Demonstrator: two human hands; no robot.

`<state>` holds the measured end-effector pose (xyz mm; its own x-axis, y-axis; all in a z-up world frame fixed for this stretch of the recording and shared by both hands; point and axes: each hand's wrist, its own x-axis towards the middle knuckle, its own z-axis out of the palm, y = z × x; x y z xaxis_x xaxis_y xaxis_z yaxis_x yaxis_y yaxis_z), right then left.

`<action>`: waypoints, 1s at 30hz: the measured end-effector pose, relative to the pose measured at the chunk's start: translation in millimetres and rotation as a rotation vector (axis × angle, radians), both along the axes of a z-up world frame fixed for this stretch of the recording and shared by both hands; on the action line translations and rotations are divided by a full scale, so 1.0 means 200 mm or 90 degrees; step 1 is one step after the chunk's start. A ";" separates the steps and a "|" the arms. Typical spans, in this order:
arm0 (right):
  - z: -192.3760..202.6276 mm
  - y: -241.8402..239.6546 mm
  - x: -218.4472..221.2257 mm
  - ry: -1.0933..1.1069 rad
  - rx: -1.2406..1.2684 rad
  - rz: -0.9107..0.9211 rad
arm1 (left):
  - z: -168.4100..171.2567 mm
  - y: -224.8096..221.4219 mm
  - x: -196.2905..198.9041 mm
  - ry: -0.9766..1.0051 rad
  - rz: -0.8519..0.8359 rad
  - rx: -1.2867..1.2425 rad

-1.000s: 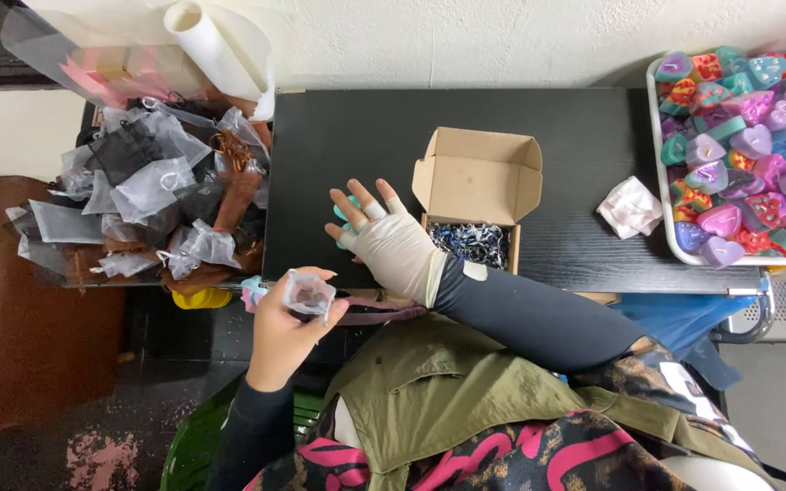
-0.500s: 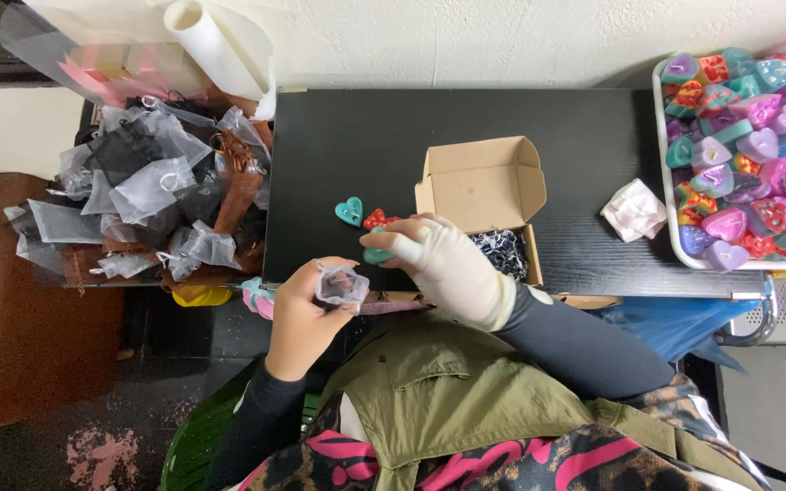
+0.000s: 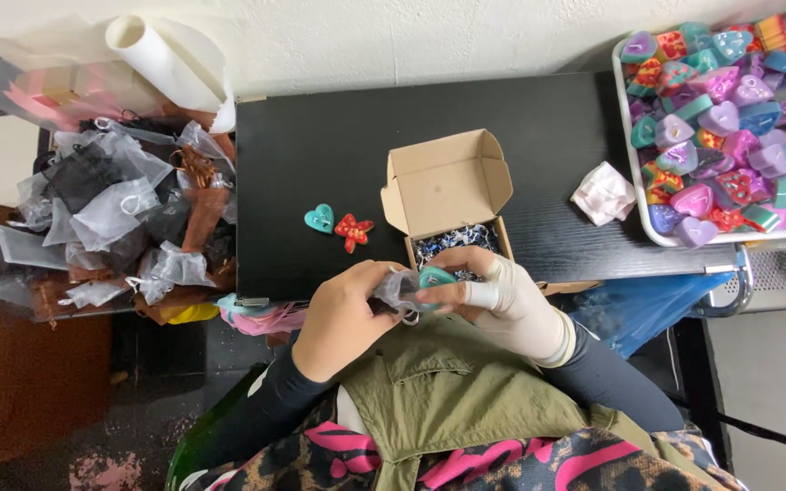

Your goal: Wiping a work surface and packaging heart-shaped wax melts into a shipping box with organza bags.

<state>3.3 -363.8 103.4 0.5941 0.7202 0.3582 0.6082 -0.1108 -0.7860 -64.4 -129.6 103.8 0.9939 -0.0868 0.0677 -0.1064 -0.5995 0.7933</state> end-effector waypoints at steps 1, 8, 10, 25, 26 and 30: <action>0.01 -0.01 0.00 0.000 0.000 -0.005 | -0.01 -0.01 0.00 0.000 -0.005 0.000; 0.08 -0.04 0.02 -0.169 -0.016 -0.008 | -0.04 -0.06 0.02 -0.006 -0.076 -0.032; 0.07 -0.05 0.02 -0.156 -0.018 -0.014 | -0.02 -0.06 0.03 0.028 -0.083 -0.027; 0.17 -0.10 0.07 -0.224 -0.125 0.026 | -0.11 -0.16 0.02 0.082 -0.170 -0.244; 0.16 -0.11 0.07 -0.203 -0.135 0.028 | -0.13 -0.17 0.01 0.148 -0.173 -0.362; 0.20 -0.09 0.07 -0.110 -0.127 0.028 | -0.15 -0.18 0.01 0.095 -0.162 -0.354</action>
